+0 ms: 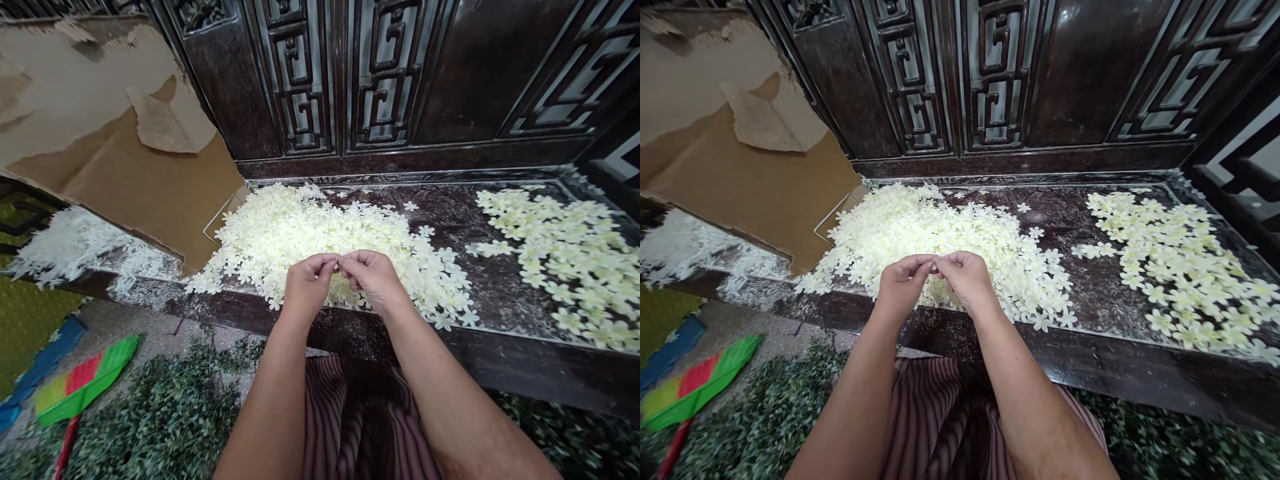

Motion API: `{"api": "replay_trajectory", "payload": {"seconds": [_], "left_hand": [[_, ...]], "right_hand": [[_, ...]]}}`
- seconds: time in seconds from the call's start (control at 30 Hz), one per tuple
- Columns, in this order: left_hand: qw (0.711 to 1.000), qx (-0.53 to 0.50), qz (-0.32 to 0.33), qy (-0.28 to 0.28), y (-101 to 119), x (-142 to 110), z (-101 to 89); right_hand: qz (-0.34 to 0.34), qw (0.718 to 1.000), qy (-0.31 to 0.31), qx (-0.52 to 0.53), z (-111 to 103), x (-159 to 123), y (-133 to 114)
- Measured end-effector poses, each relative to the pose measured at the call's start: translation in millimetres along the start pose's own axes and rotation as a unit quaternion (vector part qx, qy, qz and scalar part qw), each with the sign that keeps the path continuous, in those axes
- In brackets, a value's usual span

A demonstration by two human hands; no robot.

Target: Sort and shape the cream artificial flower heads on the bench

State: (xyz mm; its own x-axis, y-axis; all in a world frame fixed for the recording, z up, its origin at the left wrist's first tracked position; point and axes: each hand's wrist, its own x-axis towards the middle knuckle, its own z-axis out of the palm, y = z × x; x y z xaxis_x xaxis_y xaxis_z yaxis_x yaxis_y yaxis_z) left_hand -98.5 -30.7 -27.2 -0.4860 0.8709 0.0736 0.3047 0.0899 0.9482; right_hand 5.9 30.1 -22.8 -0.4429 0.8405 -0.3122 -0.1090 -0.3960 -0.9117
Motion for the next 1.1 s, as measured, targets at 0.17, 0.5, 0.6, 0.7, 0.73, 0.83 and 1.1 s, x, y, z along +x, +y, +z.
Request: {"api": "replay_trajectory", "payload": {"seconds": [0.17,0.5,0.6,0.7,0.73,0.83,1.1], "left_hand": [[1.0,0.006,0.005,0.007,-0.2,-0.7,-0.6],[1.0,0.012,0.012,-0.013,-0.5,-1.7,-2.7],[1.0,-0.002,0.004,-0.009,-0.5,-1.4,-2.7],[1.0,-0.019,-0.004,-0.006,0.2,-0.6,-2.5],[1.0,-0.027,-0.006,-0.005,0.8,-0.3,-2.5],[0.998,-0.058,-0.008,-0.002,3.2,0.1,-2.7],[0.994,-0.11,-0.026,0.001,9.4,0.3,-3.1]], "right_hand": [[0.014,1.0,0.013,-0.01,1.5,-0.6,-1.5],[0.028,1.0,0.001,0.009,0.3,-0.9,-3.4],[0.033,0.999,-0.008,0.029,0.3,-1.1,-3.7],[0.035,0.998,-0.017,0.043,1.0,-1.7,-5.4],[0.035,0.998,-0.019,0.048,1.2,-2.1,-6.2],[0.039,0.997,-0.027,0.061,1.7,-3.1,-8.3],[0.048,0.995,-0.05,0.066,1.4,-4.1,-8.2]]}}
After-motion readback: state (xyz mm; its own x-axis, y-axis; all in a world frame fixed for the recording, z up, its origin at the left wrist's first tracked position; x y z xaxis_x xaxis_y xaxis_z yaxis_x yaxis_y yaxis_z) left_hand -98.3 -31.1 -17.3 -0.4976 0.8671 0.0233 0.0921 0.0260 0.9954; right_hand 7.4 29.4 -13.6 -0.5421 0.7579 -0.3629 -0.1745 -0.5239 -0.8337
